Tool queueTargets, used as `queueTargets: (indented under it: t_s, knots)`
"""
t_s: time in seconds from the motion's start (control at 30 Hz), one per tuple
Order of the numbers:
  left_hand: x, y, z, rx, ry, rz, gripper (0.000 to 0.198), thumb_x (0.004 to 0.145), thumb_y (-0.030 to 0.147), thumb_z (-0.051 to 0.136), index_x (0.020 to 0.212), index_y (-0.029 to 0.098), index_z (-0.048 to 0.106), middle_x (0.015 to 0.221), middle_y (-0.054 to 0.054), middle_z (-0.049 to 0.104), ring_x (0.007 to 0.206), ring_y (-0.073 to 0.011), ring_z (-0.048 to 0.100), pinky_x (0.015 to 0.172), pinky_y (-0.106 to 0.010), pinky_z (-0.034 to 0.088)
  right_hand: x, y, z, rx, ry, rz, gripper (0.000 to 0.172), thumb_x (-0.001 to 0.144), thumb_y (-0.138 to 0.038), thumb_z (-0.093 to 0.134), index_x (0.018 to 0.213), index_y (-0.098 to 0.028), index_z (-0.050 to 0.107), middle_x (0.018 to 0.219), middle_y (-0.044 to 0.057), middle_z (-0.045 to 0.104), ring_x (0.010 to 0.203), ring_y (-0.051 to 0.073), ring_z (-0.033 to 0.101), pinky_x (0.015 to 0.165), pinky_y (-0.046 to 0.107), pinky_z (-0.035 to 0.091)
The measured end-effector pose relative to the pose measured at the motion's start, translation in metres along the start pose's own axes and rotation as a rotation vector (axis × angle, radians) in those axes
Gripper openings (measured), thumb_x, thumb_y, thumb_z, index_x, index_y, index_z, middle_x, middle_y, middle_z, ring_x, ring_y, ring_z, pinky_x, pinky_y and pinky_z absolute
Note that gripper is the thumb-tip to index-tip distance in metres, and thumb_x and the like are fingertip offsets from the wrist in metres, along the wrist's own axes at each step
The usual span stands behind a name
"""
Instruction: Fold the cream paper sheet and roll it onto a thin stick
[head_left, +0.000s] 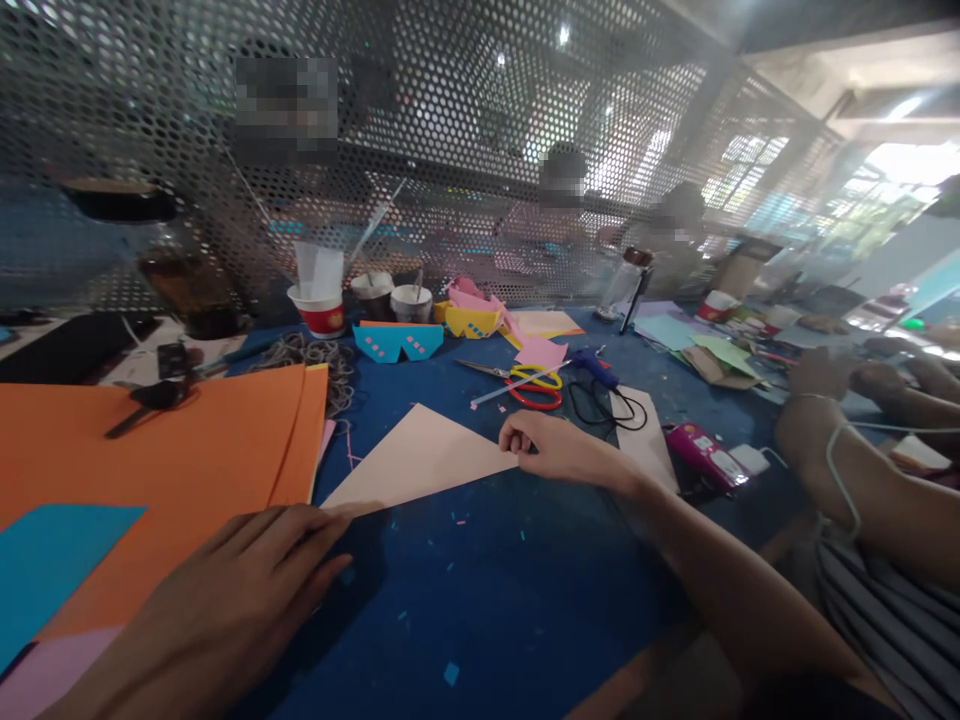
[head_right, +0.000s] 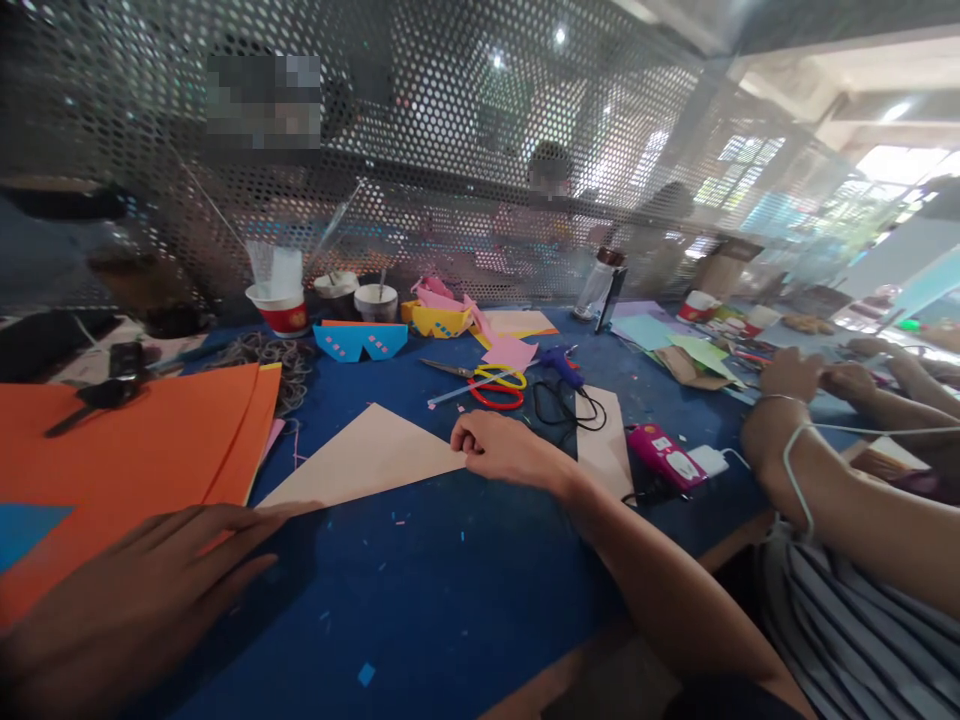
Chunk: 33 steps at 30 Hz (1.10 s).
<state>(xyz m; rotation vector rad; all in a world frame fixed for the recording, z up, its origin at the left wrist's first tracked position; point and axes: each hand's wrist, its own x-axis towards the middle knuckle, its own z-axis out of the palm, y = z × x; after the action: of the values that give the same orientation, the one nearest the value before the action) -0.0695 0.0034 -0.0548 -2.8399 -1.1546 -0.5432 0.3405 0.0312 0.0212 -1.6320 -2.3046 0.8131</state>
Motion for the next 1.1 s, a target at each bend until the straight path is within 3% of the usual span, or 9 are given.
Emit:
queueTargets:
  t_s: [0.2, 0.37, 0.5, 0.93, 1.0, 1.1]
  knots:
    - [0.002, 0.001, -0.005, 0.091, 0.018, -0.014, 0.061, 0.114, 0.063, 0.034, 0.128, 0.030, 0.083, 0.099, -0.007, 0.086, 0.085, -0.0284, 0.079, 0.081, -0.046, 0.061, 0.001, 0.002, 0.000, 0.003, -0.009, -0.003, 0.031, 0.084, -0.002, 0.061, 0.108, -0.019, 0.071, 0.103, 0.004, 0.073, 0.091, 0.018, 0.068, 0.081, 0.029, 0.050]
    - [0.003, 0.002, -0.014, 0.087, 0.030, -0.006, 0.049, 0.114, 0.053, 0.040, 0.118, 0.029, 0.083, 0.092, -0.005, 0.083, 0.079, -0.0272, 0.077, 0.071, -0.042, 0.058, 0.001, 0.004, 0.000, 0.024, 0.004, -0.020, 0.031, 0.082, -0.002, 0.061, 0.106, -0.019, 0.071, 0.102, 0.003, 0.073, 0.089, 0.018, 0.069, 0.080, 0.030, 0.051]
    - [0.000, 0.002, -0.018, 0.087, 0.105, -0.042, 0.051, 0.114, 0.053, 0.038, 0.105, 0.029, 0.081, 0.085, -0.005, 0.079, 0.076, -0.0291, 0.074, 0.072, -0.046, 0.055, 0.000, 0.004, 0.000, 0.038, 0.007, -0.029, 0.030, 0.082, -0.002, 0.061, 0.104, -0.020, 0.070, 0.100, 0.002, 0.072, 0.087, 0.017, 0.068, 0.079, 0.030, 0.052]
    - [0.006, 0.005, -0.028, 0.112, 0.047, 0.017, 0.054, 0.116, 0.047, 0.036, 0.101, 0.025, 0.082, 0.085, -0.006, 0.077, 0.075, -0.0273, 0.073, 0.070, -0.045, 0.056, 0.000, 0.007, 0.000, 0.037, -0.012, -0.021, 0.032, 0.083, -0.001, 0.059, 0.106, -0.019, 0.071, 0.101, 0.002, 0.073, 0.087, 0.017, 0.068, 0.079, 0.028, 0.050]
    - [0.006, 0.004, -0.026, 0.121, 0.048, 0.012, 0.052, 0.116, 0.045, 0.037, 0.097, 0.025, 0.081, 0.088, -0.006, 0.078, 0.078, -0.0277, 0.074, 0.073, -0.046, 0.055, -0.002, 0.001, 0.000, -0.002, 0.067, -0.041, 0.031, 0.087, 0.000, 0.056, 0.105, -0.020, 0.070, 0.102, 0.003, 0.073, 0.089, 0.017, 0.068, 0.082, 0.030, 0.050]
    - [0.008, 0.002, -0.022, 0.138, 0.054, 0.007, 0.050, 0.115, 0.046, 0.038, 0.097, 0.025, 0.080, 0.090, -0.006, 0.079, 0.082, -0.0297, 0.074, 0.078, -0.050, 0.054, -0.007, -0.014, 0.003, -0.117, 0.284, -0.165, 0.032, 0.092, 0.003, 0.050, 0.104, -0.020, 0.068, 0.109, 0.006, 0.073, 0.103, 0.020, 0.068, 0.093, 0.034, 0.048]
